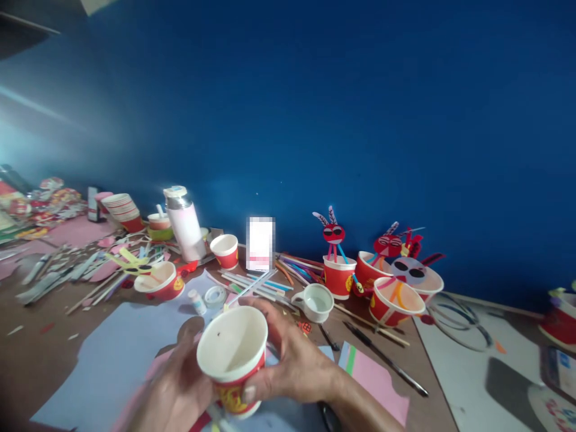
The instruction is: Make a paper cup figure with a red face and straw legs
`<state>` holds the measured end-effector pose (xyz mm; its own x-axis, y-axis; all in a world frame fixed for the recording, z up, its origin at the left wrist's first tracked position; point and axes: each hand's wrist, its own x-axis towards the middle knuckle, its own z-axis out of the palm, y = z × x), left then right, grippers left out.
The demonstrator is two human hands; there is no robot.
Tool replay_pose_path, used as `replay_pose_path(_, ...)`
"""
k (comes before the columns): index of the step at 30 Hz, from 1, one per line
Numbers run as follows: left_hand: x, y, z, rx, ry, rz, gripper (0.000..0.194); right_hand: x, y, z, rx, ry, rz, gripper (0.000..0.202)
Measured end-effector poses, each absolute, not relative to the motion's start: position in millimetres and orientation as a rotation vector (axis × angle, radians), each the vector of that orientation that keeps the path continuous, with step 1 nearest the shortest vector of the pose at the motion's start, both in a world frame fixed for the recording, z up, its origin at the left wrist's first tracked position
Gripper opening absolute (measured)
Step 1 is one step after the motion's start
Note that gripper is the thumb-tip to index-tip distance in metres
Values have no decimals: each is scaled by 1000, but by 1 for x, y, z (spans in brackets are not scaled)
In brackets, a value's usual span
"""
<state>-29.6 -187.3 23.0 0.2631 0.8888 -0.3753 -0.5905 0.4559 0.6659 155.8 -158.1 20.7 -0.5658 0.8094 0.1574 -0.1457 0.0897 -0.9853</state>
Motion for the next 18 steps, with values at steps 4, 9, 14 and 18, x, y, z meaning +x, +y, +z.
replay_pose_path(4,-29,-188,22,476,695,961,58,164,-158,26,-622,-1692,1599,103)
replay_pose_path(9,-41,-191,18,562,619,904,56,167,-165,37,-712,-2019,1340,108)
replay_pose_path(14,-50,-193,9,529,711,863,38,163,-174,45,-774,-2159,1266,104)
replay_pose_path(18,-52,-192,-1,414,768,923,39,162,-174,45,-815,-2201,1248,102)
